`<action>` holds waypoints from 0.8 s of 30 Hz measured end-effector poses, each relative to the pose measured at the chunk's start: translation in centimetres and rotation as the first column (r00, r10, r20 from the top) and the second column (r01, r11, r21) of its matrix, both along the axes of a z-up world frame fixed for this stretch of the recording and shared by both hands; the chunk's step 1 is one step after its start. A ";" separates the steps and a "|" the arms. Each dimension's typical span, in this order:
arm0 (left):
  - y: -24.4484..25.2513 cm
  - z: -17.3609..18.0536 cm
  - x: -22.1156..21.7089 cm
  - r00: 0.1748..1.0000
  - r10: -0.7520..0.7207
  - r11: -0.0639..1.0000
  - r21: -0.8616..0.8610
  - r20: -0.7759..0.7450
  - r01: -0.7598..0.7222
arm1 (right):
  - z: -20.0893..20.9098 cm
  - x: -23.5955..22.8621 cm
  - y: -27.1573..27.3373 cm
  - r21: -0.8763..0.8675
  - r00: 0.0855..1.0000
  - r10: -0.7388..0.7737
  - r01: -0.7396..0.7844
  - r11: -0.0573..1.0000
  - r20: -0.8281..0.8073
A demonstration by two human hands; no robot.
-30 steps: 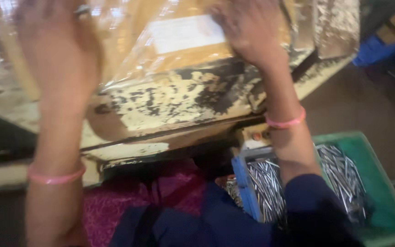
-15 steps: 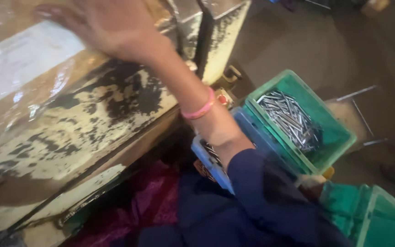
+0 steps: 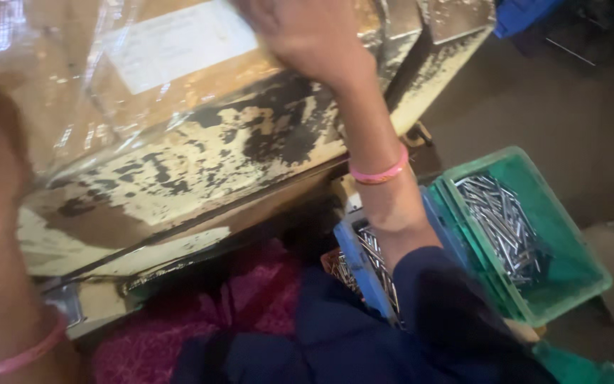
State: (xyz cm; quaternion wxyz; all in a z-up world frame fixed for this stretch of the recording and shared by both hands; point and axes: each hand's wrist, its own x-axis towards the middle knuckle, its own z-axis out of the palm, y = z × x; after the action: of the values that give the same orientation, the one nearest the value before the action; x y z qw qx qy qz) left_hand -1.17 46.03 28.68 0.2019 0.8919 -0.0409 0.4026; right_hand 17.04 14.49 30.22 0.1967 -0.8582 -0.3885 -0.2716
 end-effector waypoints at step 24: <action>1.8 0.7 -1.9 0.973 0.044 0.969 0.229 0.226 -0.097 | 2.2 -2.9 0.3 -0.003 0.981 -0.007 0.008 1.000 0.192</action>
State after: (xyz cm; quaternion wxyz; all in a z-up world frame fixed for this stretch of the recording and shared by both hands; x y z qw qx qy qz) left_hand -3.08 47.82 29.41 0.0731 0.8607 -0.0791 0.4977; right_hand 14.11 14.74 32.40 0.1555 -0.8300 -0.4029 -0.3530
